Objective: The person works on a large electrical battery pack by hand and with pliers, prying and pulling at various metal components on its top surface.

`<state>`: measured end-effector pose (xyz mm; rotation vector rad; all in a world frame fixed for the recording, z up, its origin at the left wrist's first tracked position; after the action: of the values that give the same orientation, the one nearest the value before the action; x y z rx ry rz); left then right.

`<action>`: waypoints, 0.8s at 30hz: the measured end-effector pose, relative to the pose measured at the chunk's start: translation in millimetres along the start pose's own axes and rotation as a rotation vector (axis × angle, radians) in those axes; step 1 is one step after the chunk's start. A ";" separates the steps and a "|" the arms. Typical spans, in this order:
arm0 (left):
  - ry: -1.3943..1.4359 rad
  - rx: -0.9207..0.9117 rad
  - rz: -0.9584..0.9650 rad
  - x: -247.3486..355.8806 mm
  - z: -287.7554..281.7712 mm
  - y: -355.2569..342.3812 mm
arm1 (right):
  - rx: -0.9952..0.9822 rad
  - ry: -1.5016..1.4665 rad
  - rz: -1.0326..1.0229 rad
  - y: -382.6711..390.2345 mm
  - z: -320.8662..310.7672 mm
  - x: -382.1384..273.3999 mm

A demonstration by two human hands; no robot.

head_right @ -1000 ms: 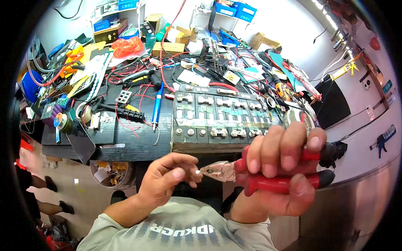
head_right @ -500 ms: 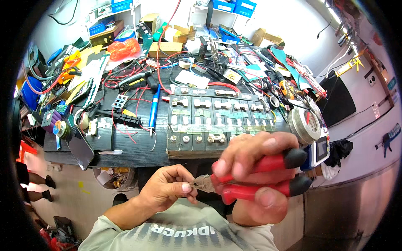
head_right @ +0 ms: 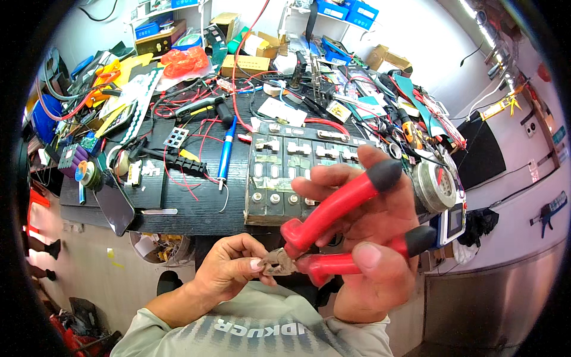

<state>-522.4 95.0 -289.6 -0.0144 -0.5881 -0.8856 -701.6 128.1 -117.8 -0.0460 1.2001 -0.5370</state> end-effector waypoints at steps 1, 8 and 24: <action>-0.002 0.005 0.000 0.3 -2.2 1.4 | -0.029 -0.005 -0.019 -2.4 2.1 -1.0; -0.025 0.154 0.000 7.0 -45.8 29.8 | -0.203 0.173 -0.168 -64.0 12.0 -12.7; 0.067 0.657 0.304 36.4 -197.7 81.2 | -0.517 0.335 -0.109 -92.5 44.8 18.1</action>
<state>-350.8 71.8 -420.0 0.5057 -0.7678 -0.3680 -691.4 28.7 -87.8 -0.4790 1.6482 -0.3227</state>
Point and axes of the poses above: each hand's wrist, its own y-axis away from the middle knuckle, its own z-axis out of the palm, x = y × z, the point moved 4 cm from there along -y, towards the middle knuckle, and after that the axes turned 7 degrees about x, right-handed, at the moved point
